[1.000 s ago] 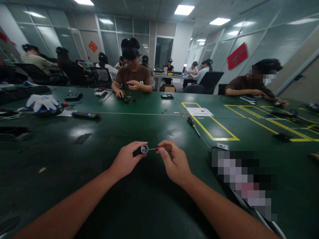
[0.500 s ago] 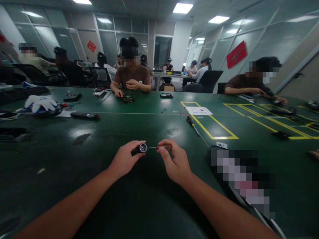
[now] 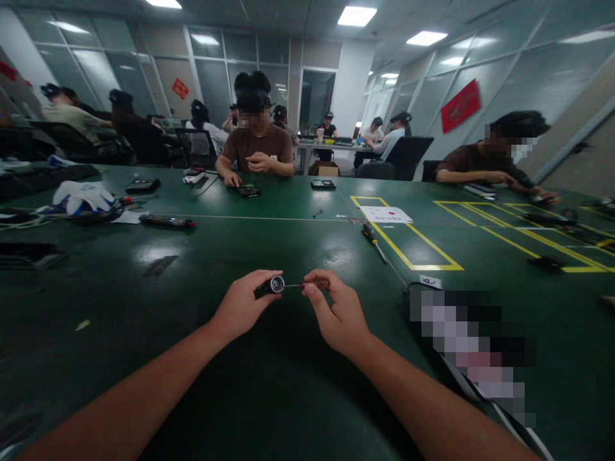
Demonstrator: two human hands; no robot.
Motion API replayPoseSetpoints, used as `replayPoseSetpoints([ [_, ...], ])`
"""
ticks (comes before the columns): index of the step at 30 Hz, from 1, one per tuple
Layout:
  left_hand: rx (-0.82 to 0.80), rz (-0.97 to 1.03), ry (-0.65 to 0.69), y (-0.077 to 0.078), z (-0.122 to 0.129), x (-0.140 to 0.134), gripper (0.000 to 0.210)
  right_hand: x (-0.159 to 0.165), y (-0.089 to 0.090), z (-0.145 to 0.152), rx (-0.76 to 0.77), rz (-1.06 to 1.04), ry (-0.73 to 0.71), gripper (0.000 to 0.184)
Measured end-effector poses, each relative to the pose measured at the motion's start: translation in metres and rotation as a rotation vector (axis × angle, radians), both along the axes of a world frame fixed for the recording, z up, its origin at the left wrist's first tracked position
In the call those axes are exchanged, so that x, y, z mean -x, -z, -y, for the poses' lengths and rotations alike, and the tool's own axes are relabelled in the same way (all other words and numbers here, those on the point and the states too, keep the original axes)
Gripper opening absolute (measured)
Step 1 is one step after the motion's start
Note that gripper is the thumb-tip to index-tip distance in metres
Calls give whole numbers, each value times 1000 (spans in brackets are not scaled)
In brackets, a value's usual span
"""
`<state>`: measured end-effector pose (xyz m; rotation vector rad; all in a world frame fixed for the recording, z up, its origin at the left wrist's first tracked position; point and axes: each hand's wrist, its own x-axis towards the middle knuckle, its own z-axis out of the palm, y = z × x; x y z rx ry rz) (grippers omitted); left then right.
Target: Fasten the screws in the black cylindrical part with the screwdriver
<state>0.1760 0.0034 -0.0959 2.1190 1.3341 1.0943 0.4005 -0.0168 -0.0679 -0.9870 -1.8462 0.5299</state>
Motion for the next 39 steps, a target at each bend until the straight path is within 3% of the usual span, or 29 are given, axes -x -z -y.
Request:
replayPoseSetpoints([
  [9,-10,-13,7,1,0,2,40,2,0,-2,67,-37,-25,14],
  [16,-34,-15,-7,2,-1,1,38,2,4,-2,175,-167,-177,20],
  [19,-26,-18,5,3,-2,2,38,3,8,-4,202,-211,-125,36],
  [25,-18,-26,5,3,-3,3,39,6,10,-13,304,-418,-16,17],
  [36,-34,-113,64,-2,-1,2,38,9,16,-20,359,-493,-3,24],
  [39,-44,-123,52,-1,-1,3,39,7,18,-24,491,-638,5,27],
])
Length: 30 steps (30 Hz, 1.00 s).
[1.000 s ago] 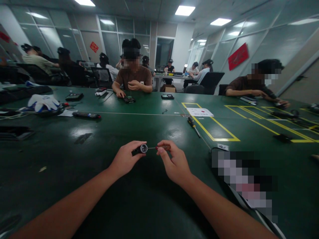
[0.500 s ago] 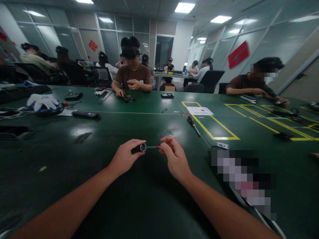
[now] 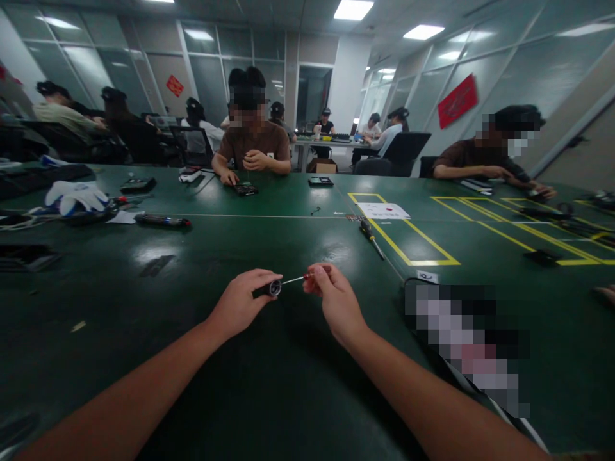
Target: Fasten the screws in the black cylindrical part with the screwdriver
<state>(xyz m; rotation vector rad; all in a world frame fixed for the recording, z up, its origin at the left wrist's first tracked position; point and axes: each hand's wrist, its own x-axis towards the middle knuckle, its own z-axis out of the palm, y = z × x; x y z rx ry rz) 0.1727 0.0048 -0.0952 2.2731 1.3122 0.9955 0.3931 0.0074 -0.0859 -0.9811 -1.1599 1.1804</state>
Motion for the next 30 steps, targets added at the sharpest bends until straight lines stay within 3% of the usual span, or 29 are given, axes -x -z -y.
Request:
replayPoseSetpoints([
  [3,5,-12,-41,1,0,1,41,-5,1,-7,197,-210,-20,32],
  [8,18,-3,-54,0,-1,0,40,-4,1,-7,69,-180,94,29],
  [17,17,11,-72,-4,2,-3,39,1,2,2,-114,108,11,23],
  [25,6,23,-88,0,-2,1,39,0,-5,6,-173,114,-202,24],
  [28,22,17,-84,2,-3,2,40,0,-6,9,-192,154,-191,36],
  [30,22,15,-83,2,-3,2,41,0,-5,9,-175,153,-152,32],
])
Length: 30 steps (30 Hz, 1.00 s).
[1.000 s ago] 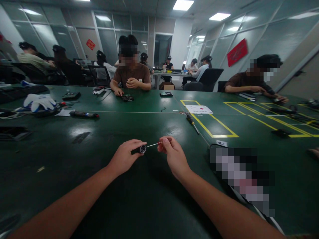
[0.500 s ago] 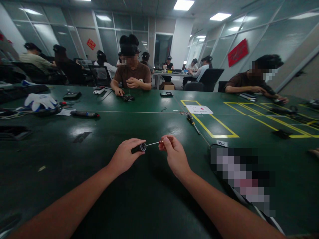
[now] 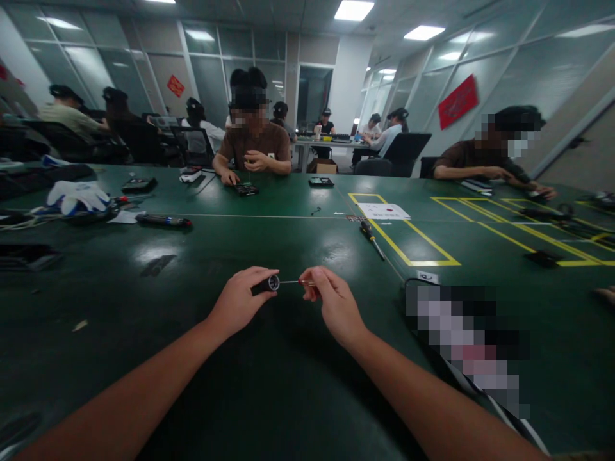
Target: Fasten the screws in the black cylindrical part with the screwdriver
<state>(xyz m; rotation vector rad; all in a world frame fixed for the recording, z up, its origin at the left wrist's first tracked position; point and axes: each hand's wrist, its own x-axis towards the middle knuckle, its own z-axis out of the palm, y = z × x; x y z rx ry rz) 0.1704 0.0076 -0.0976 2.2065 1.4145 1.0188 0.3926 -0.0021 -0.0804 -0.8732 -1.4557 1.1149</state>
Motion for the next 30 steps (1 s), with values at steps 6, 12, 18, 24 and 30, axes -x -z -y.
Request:
replayPoseSetpoints([
  [6,-22,-8,26,0,-1,0,41,2,5,-5,92,-157,129,19],
  [12,-20,-35,56,-1,0,0,41,3,12,-10,250,-201,150,31],
  [18,-36,-39,32,-2,0,0,43,-3,12,-17,524,-440,76,31],
  [24,-26,-81,24,-2,-1,0,44,-2,12,-18,327,-401,182,25],
  [30,-20,-92,17,-4,2,-1,45,4,13,-12,200,-242,167,27],
])
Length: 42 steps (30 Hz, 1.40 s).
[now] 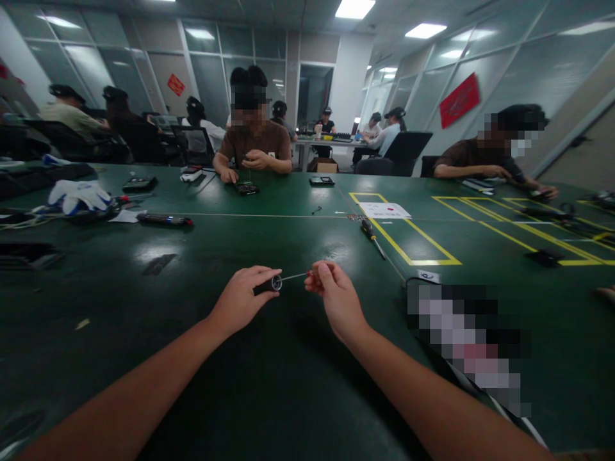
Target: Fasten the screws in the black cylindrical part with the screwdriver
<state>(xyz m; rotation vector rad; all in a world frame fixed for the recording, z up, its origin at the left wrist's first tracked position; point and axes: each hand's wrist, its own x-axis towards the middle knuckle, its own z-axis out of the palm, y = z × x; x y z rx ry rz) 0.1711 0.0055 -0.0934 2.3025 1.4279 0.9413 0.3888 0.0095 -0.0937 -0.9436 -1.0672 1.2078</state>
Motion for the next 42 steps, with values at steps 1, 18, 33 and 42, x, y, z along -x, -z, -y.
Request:
replayPoseSetpoints([
  [1,3,-1,0,0,0,0,45,0,0,0,-11,12,1,27],
  [18,-1,-19,-18,0,-1,-1,46,-1,-5,4,-129,187,6,22],
  [33,-6,9,-9,3,-3,3,46,-2,-8,5,-70,39,-72,17],
  [42,-56,-61,18,6,-4,2,46,-6,3,-10,255,-224,-91,22],
])
